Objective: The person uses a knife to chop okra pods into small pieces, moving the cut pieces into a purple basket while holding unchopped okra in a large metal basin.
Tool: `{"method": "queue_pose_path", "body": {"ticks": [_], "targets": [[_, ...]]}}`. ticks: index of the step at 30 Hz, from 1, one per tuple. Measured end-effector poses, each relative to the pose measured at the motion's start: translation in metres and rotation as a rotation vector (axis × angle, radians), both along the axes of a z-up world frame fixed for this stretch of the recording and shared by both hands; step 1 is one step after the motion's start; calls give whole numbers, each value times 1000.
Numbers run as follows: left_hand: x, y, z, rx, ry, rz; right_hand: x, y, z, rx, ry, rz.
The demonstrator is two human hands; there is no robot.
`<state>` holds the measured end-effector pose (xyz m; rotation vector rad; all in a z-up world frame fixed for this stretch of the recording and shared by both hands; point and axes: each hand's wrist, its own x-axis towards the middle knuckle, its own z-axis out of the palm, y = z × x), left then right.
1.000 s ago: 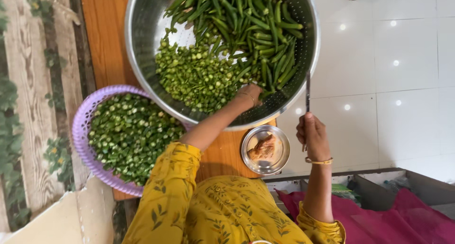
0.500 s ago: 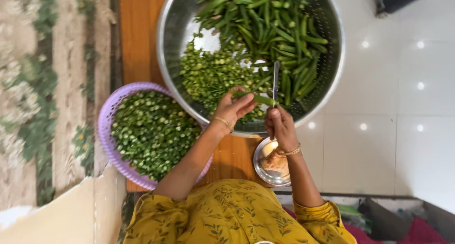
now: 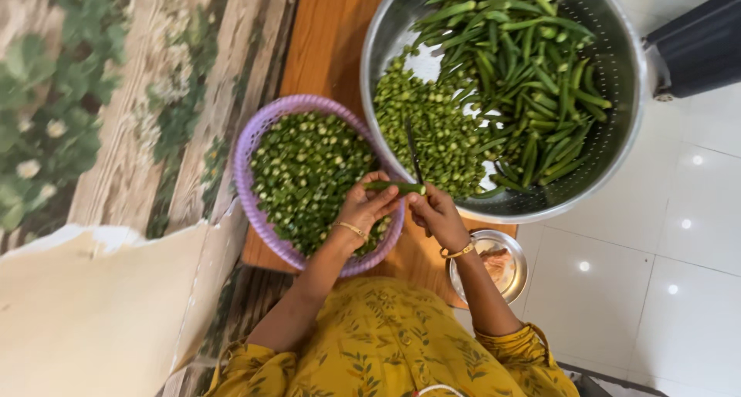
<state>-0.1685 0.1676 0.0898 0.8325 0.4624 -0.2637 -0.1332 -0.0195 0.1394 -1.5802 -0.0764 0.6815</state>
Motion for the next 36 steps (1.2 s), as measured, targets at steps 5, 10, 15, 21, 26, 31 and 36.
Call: {"method": "queue_pose_path", "body": {"ticks": [5,10,15,21,26,31,36], "targets": [[-66,63,2,398,-46,-108,-37,40,-44,115,-79,162],[-107,104,-12,200,-10,86,-66,83,-62,-48,-166,217],[-123,116,-17,269,-18,81,-75,112,-45,-54,-91,245],[-123,121,-20,314,-58,140,-77,123,-50,3,-91,158],[-123,120,-17,279,-51,93,-82,123,-65,-225,-318,215],[-120,121,-20,184,-110,137,-81,123,-59,-107,-259,132],[-118,123,-26,301,-111,120,-86,117,-74,-223,-306,167]]}}
